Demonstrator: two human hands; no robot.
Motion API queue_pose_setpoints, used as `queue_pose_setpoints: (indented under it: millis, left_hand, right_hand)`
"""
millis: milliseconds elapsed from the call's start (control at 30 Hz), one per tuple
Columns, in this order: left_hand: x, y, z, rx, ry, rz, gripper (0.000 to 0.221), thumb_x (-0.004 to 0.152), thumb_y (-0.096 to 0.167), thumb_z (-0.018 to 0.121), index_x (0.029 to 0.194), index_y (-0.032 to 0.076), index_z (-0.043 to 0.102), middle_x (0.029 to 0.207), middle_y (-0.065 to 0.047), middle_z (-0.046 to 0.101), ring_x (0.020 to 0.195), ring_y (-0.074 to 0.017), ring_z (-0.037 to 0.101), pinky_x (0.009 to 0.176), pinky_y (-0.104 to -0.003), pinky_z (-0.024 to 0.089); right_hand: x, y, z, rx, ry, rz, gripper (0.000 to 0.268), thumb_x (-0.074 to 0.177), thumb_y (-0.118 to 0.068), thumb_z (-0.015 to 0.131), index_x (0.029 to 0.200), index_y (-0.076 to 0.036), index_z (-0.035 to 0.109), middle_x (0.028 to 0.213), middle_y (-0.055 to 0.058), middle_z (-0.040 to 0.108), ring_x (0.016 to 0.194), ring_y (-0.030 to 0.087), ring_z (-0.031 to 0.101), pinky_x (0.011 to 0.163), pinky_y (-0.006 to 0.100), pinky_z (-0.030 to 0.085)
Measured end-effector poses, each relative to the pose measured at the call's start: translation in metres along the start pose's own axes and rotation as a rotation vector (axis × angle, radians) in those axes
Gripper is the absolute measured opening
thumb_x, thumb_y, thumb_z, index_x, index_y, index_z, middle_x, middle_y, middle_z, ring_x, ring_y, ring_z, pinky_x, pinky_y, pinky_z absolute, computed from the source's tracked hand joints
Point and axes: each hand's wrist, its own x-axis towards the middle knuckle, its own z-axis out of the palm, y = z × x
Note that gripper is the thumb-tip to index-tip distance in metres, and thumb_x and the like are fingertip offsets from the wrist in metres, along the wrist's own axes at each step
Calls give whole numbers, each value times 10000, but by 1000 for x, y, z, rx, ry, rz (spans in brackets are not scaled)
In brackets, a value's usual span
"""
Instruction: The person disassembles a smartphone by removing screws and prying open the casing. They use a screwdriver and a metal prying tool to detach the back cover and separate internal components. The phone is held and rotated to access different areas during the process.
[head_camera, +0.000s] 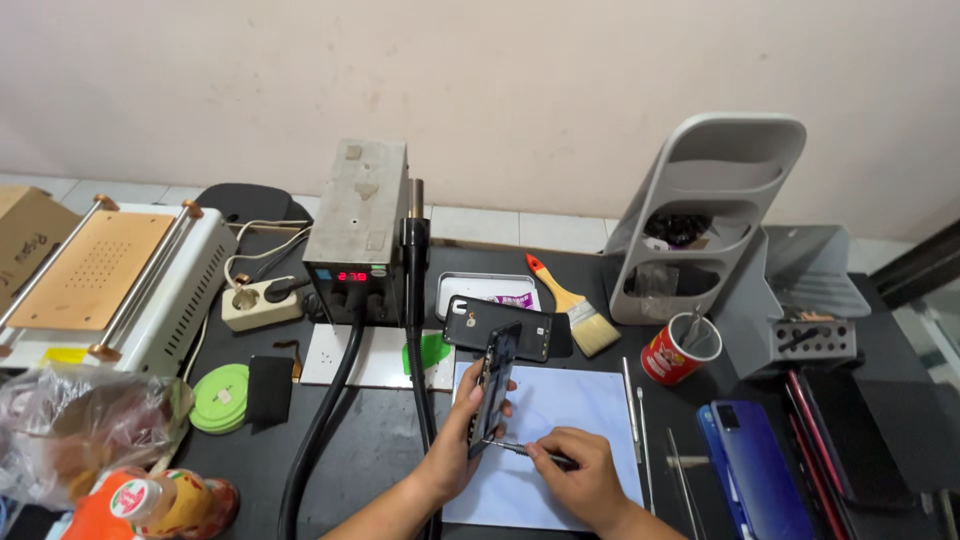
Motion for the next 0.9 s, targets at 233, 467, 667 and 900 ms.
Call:
queue_pose_setpoints:
  millis: [233,467,667,900]
  left_hand:
    - [2,5,4,-70,44,-14,603,982,432,468,1526,193,365,1214,-64,591,967,-133,563,757,-279,467]
    - [2,8,5,-39,37,6,587,995,434,451,1520,186,371,1213,-55,591,968,-128,566,759,-278,472]
    - [3,5,4,-27,31,0,605,981,451,469,1518,190,372,1218,-56,591,976,-132,556,774,-281,469]
    - [-1,4,6,31,-19,66,612,993,463,472,1504,141,378,1254,-67,558,1022,-139,539,802,-287,450]
  right_hand:
    - [-2,-5,1,4,-35,86,135,828,-80,801,777,33,746,624,75,672,492,128,549,451,287,412]
    - [-1,-6,2,24,-39,110,130,831,-75,797,778,33,746,624,67,652,491,116,529,447,280,399]
    - [-1,-6,1,20,-42,117,130,831,-76,791,770,29,744,621,68,651,492,118,533,450,277,400]
    - [0,-5,-1,37,-14,83,132,836,-67,782,762,31,733,647,72,678,527,121,581,483,276,439]
